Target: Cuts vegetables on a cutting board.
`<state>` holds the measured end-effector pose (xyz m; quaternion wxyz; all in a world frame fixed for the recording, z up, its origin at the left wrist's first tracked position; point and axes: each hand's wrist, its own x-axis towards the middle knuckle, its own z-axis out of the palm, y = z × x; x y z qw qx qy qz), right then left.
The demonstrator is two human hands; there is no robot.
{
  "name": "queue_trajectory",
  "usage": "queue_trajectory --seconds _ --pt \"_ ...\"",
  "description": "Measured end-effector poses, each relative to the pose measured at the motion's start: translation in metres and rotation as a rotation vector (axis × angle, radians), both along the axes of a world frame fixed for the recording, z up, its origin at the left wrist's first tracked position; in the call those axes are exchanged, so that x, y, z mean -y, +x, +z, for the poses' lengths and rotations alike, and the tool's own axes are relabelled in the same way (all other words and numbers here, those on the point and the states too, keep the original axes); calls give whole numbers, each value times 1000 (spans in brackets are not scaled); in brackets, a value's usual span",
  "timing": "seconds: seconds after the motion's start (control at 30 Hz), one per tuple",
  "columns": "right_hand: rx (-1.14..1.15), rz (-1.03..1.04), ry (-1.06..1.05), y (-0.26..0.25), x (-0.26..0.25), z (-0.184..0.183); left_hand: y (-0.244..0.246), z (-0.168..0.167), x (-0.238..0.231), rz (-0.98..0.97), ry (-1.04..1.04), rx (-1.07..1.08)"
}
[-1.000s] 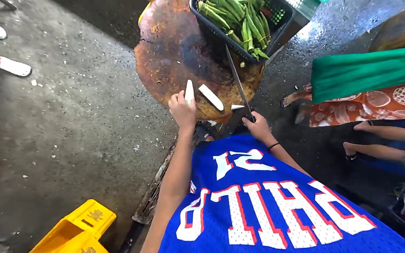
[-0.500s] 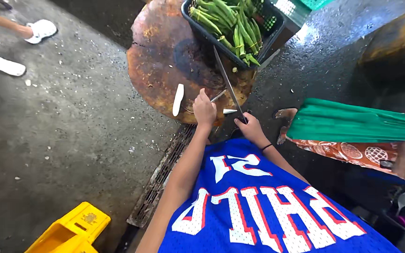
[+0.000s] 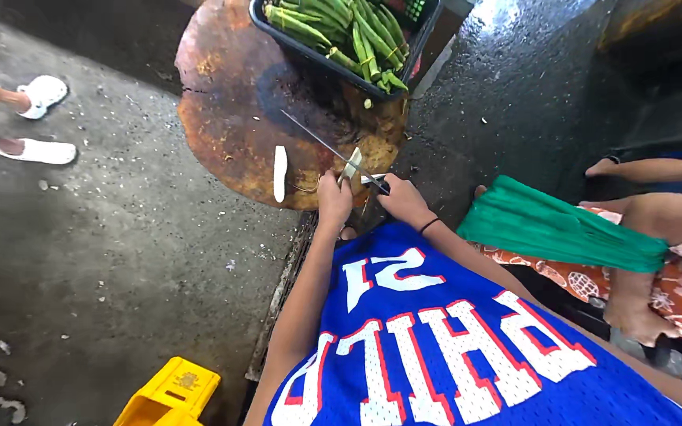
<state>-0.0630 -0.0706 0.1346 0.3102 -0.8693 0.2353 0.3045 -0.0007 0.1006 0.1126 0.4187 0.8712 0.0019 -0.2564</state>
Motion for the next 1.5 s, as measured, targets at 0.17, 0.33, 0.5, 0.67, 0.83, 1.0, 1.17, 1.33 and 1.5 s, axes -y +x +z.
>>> queue_trajectory --seconds 0.17,0.33,0.5,0.67,0.83,1.0,1.17,1.33,1.5 --pt "19 83 -49 11 -18 20 -6 28 -7 -48 76 96" --pt "62 110 -91 15 -28 28 -8 37 -14 -33 79 201" --pt "62 102 -193 7 -17 22 -9 42 -22 -54 2 299" --pt "-19 -98 -268 -22 29 5 -13 49 -36 -13 -75 337" --pt "-56 -205 -269 -40 51 9 -11 45 -56 171 -287 146" --pt "15 -201 -187 -34 37 2 -11 36 -56 264 -407 69" --pt "108 -153 -26 -19 14 -11 -13 26 -53 339 -402 -22" --pt "207 -116 143 -36 12 -58 -18 7 -59 593 -405 -54" --pt "98 -51 268 -35 8 -47 -1 8 -86 740 -282 83"
